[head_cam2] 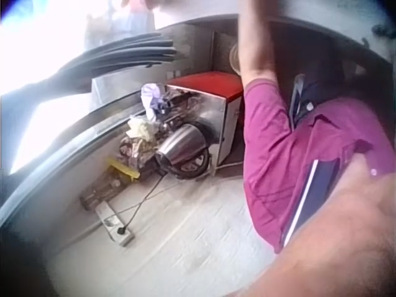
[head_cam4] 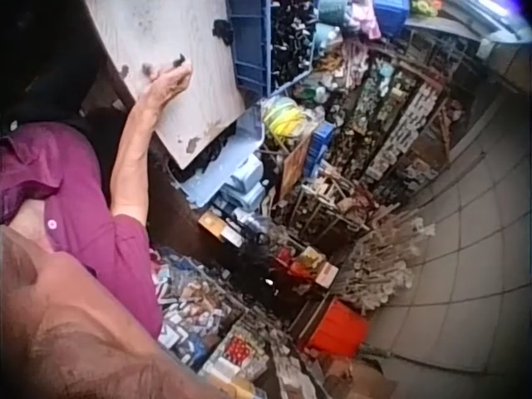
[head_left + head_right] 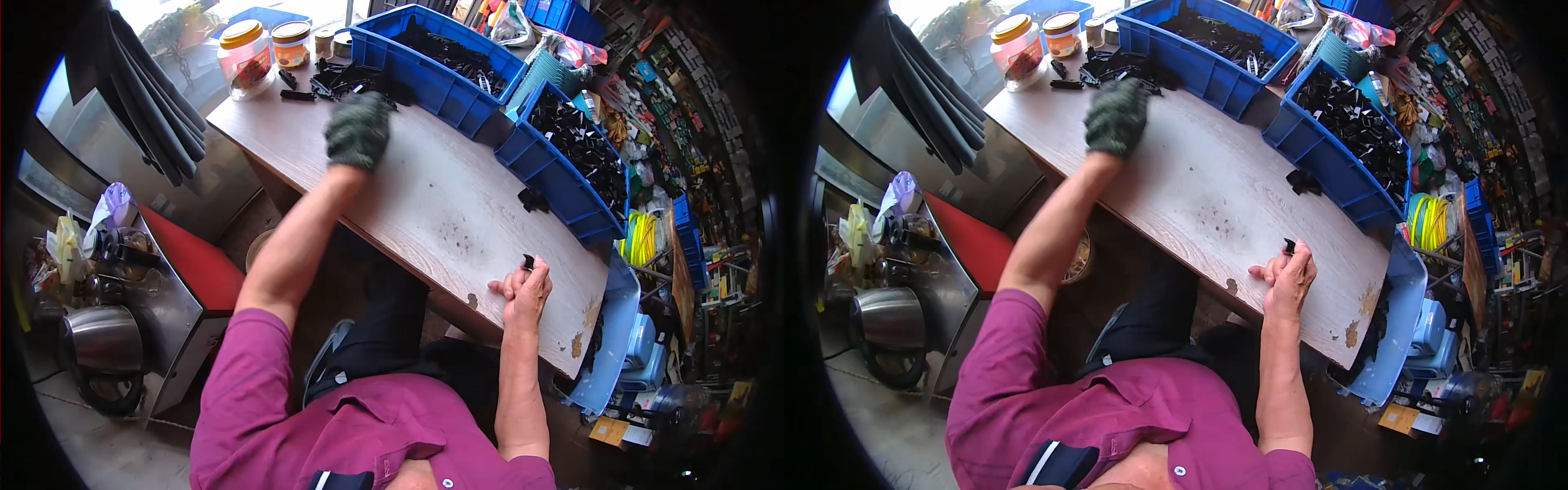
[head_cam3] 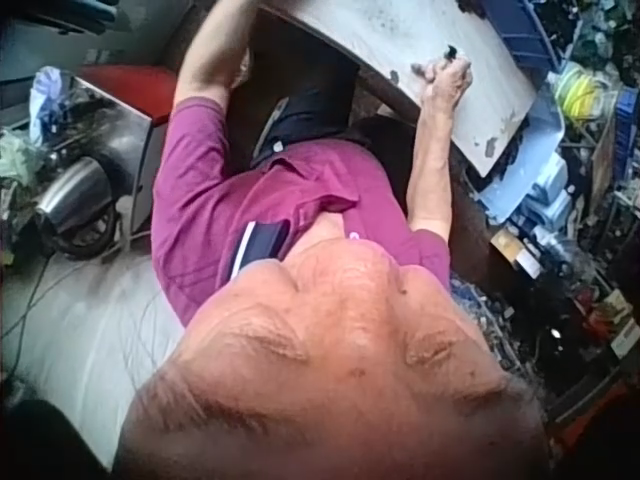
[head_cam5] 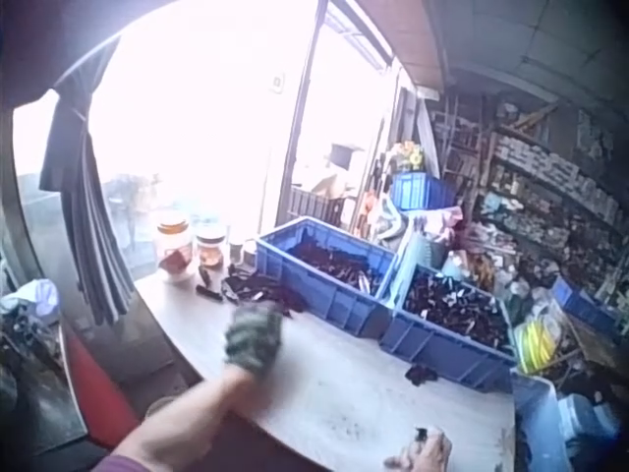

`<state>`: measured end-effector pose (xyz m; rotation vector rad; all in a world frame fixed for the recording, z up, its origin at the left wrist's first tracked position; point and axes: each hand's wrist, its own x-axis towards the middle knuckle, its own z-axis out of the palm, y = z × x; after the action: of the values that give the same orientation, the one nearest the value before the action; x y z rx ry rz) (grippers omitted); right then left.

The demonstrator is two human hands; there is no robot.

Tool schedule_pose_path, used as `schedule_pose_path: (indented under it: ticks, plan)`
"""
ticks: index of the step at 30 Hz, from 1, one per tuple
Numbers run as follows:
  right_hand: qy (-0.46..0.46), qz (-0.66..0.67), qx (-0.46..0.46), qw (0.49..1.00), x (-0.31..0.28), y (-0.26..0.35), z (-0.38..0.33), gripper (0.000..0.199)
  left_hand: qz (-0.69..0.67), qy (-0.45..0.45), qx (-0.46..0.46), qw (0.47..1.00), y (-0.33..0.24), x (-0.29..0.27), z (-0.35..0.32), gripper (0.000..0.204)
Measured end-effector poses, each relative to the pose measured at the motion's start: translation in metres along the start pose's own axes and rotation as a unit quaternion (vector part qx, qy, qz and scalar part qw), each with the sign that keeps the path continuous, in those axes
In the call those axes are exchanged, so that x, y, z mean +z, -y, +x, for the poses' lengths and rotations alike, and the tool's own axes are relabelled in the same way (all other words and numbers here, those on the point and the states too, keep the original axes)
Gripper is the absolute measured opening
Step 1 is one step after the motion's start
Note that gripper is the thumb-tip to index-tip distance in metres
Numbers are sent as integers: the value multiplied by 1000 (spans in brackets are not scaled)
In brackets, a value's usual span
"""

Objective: Picking up small black plastic components from a blue bin, inspecting them, and placing them into another container.

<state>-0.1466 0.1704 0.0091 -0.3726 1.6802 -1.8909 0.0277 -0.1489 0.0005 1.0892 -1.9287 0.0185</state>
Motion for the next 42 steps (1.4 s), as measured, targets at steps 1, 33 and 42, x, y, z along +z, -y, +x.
schedule_pose_path:
  ticks: [1,33,42]
  plan:
    - [13,0,0,1000,11,0,-2,43,88,-67,-27,993,48,12,6,28]
    - [-46,-7,-33,998,17,1,0,46,-36,262,80,961,-55,-36,-42,24]
    - [-44,-4,-31,999,13,-1,0,48,-72,446,159,878,-97,-52,-52,22]
